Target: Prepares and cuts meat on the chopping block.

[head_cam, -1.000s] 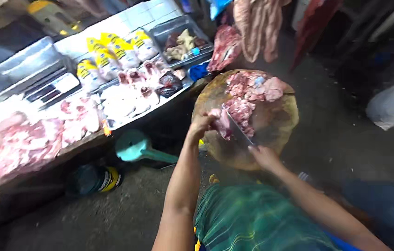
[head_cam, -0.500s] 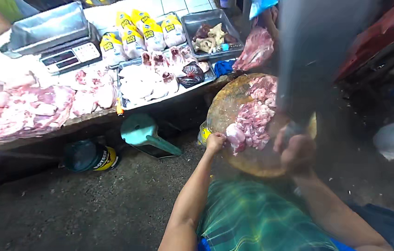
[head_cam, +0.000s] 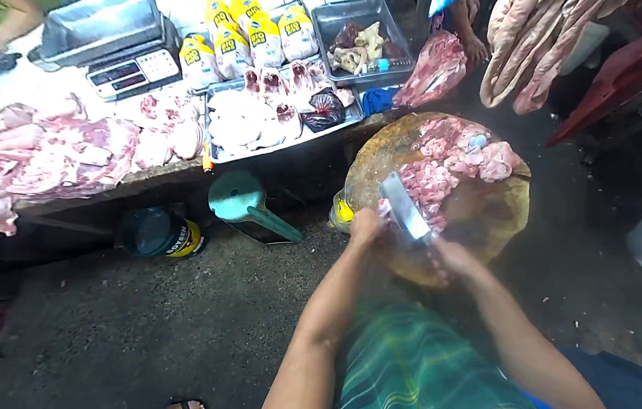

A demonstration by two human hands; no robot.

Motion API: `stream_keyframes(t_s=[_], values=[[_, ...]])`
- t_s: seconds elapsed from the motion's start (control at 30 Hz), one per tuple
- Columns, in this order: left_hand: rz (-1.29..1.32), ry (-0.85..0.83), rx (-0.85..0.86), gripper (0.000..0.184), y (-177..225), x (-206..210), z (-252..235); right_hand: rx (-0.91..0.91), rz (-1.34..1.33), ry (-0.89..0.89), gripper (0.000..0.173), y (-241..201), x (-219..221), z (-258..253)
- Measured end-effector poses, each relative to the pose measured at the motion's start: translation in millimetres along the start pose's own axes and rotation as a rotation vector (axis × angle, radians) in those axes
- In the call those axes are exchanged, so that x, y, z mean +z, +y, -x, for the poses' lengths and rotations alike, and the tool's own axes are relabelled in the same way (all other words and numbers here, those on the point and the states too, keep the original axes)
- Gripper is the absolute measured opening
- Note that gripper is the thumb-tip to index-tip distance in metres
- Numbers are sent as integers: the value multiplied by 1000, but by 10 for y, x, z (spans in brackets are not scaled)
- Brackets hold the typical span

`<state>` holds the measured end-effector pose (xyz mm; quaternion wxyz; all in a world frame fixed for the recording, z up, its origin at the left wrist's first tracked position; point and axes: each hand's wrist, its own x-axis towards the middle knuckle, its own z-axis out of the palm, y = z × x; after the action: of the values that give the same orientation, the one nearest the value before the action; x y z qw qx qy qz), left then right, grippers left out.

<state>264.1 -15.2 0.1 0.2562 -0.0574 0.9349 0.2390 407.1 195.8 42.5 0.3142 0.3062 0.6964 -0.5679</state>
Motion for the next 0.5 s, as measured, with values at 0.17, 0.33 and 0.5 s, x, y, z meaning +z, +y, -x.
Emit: stream_keyframes(t_s=[0.17,0.33,0.5], values=[[19,-48,135,46,-273,-199,-186,-28,-111,117,67,58,102,91],[-76,-96,125,54,-160,-227,-228,-305,127,456,65,79,470,248],[29,-189,125,42,-450,-332,-386,-678,243,697,55,61,972,231]])
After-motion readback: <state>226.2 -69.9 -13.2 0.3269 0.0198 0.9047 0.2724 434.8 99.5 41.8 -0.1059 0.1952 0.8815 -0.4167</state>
